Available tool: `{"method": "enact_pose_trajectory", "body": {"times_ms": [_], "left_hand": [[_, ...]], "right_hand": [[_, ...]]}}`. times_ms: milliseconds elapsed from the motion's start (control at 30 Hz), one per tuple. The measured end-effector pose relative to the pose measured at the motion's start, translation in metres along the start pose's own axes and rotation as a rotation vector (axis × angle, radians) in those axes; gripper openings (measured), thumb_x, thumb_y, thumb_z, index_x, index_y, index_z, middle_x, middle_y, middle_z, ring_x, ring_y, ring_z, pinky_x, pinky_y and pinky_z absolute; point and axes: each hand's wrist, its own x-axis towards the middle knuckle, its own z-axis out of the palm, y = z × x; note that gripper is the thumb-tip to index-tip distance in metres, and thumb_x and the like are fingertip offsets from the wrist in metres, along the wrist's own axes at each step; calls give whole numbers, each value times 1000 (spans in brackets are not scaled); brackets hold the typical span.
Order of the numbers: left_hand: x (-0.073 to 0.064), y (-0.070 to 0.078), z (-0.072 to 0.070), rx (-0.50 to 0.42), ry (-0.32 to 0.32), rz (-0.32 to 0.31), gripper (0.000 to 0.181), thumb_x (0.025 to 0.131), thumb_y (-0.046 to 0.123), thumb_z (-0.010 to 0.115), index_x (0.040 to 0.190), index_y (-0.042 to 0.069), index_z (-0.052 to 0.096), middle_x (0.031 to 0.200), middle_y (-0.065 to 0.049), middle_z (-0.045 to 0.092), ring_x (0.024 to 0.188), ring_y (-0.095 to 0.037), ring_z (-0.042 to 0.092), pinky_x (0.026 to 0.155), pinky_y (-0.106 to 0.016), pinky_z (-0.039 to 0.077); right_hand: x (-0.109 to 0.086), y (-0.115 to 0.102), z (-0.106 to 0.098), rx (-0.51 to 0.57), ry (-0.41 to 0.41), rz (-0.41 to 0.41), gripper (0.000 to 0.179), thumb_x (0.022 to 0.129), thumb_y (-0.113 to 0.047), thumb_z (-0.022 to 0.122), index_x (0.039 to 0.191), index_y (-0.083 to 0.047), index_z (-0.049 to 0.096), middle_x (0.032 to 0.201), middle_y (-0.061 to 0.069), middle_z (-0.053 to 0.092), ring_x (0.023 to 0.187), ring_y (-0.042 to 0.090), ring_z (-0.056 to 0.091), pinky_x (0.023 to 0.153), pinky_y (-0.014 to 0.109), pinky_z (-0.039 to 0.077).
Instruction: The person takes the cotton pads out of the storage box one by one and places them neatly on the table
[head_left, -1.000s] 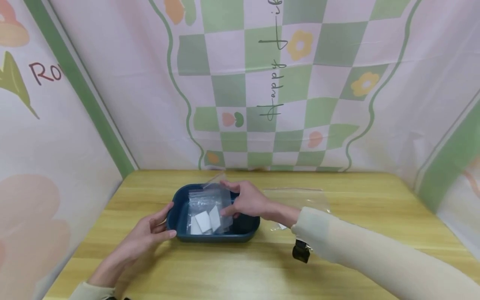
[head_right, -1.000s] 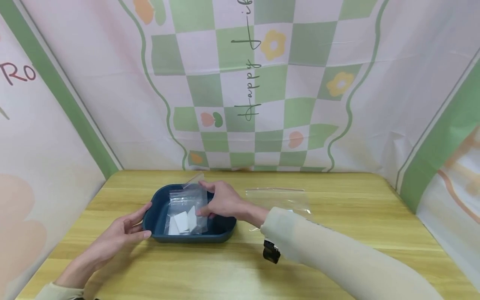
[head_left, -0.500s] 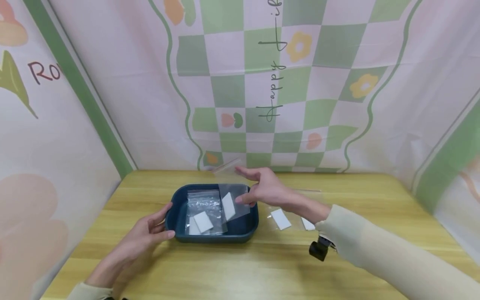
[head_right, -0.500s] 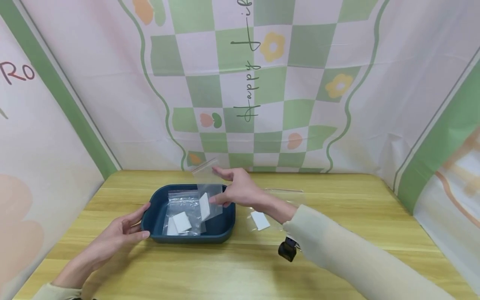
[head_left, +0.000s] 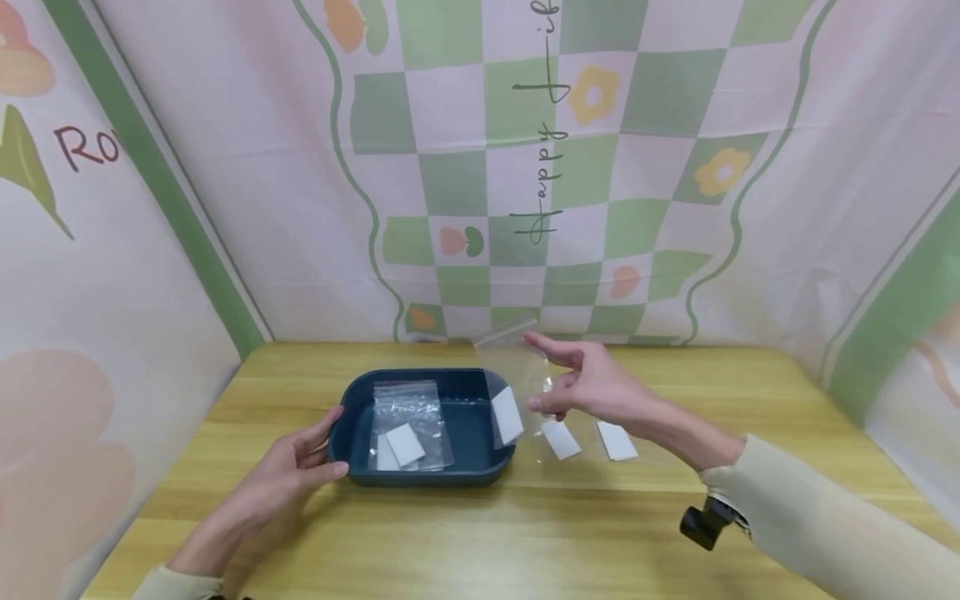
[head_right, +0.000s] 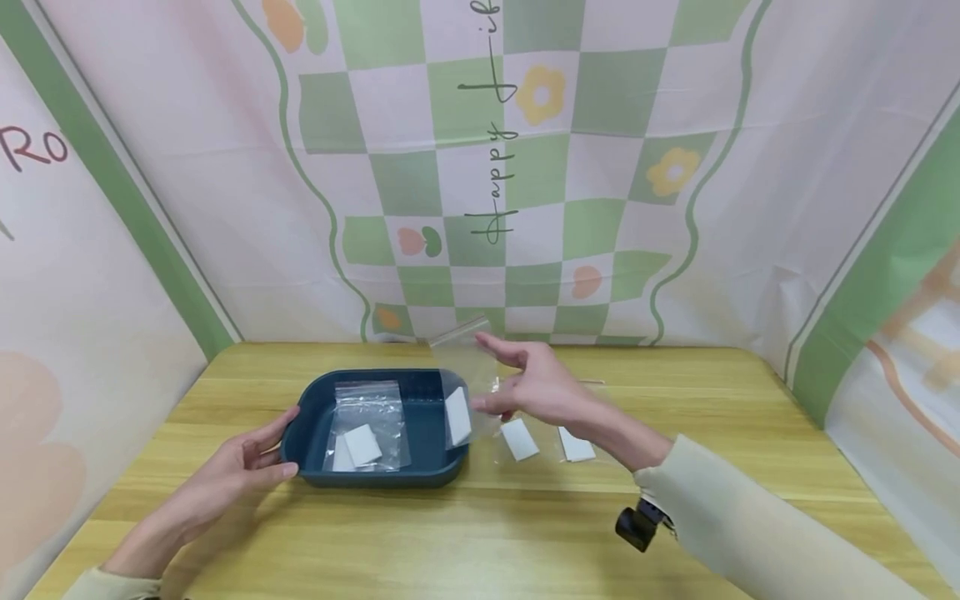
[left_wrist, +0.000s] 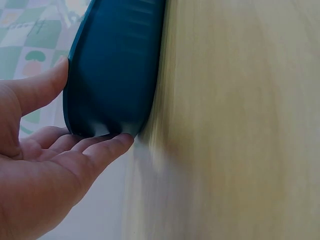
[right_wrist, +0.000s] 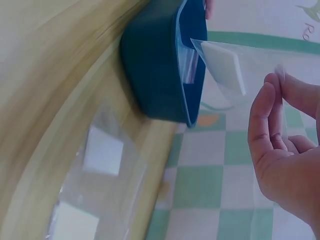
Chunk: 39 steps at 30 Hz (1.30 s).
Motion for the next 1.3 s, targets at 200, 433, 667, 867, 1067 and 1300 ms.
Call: {"method": "enact_pose_trajectory", "body": {"times_ms": [200, 433, 667, 867, 1067, 1300], "left_hand": [[0, -1, 0, -7, 1, 1, 86, 99, 3, 72, 165, -3, 17, 167, -29, 13, 145, -54, 31, 107, -32, 47], [0, -1, 0, 3, 1, 6, 86, 99, 3, 71, 165, -3, 17, 167, -29, 11, 144, -54, 32, 107, -33, 47], [1, -2, 0, 0, 0, 1, 87, 99, 3, 72, 165, -3, 17, 167, -29, 12, 144, -54, 33, 107, -34, 47], [0, -2, 0, -5, 2, -4, 87, 99, 2, 72, 165, -2, 17, 167, -29, 12, 145, -54, 33, 107, -33, 48], [0, -2, 1, -16, -6, -8, 87, 99, 3, 72, 166, -2, 16, 168, -28, 10, 145, -53, 32, 107, -33, 48], [1, -2, 0, -13, -6, -8, 87, 99, 3, 72, 166, -2, 16, 168, -28, 11, 146, -52, 32, 107, -32, 48]], "right_hand": [[-17, 12, -18, 20, 39, 0, 94, 87, -5, 86, 166, -10, 33, 87, 21, 74, 63, 21, 68, 73, 35, 63], [-35, 29, -37, -3, 84, -20, 95, 87, -7, 86, 166, -7, 31, 160, 17, 47, 65, 16, 67, 69, 32, 62], [-57, 52, -62, -83, 113, -1, 94, 91, -12, 82, 167, -11, 27, 170, 13, 29, 71, 24, 70, 93, 45, 59], [-75, 78, -88, -107, 97, 36, 94, 94, -13, 79, 168, -10, 21, 172, 16, 22, 74, 27, 71, 104, 45, 51], [-87, 107, -115, -119, 97, 61, 87, 98, -9, 74, 167, -7, 21, 172, 16, 19, 81, 28, 71, 96, 34, 54], [-93, 137, -139, 61, 36, 56, 78, 104, 0, 61, 166, -1, 14, 166, -12, 33, 115, 17, 68, 81, 36, 61]]}}
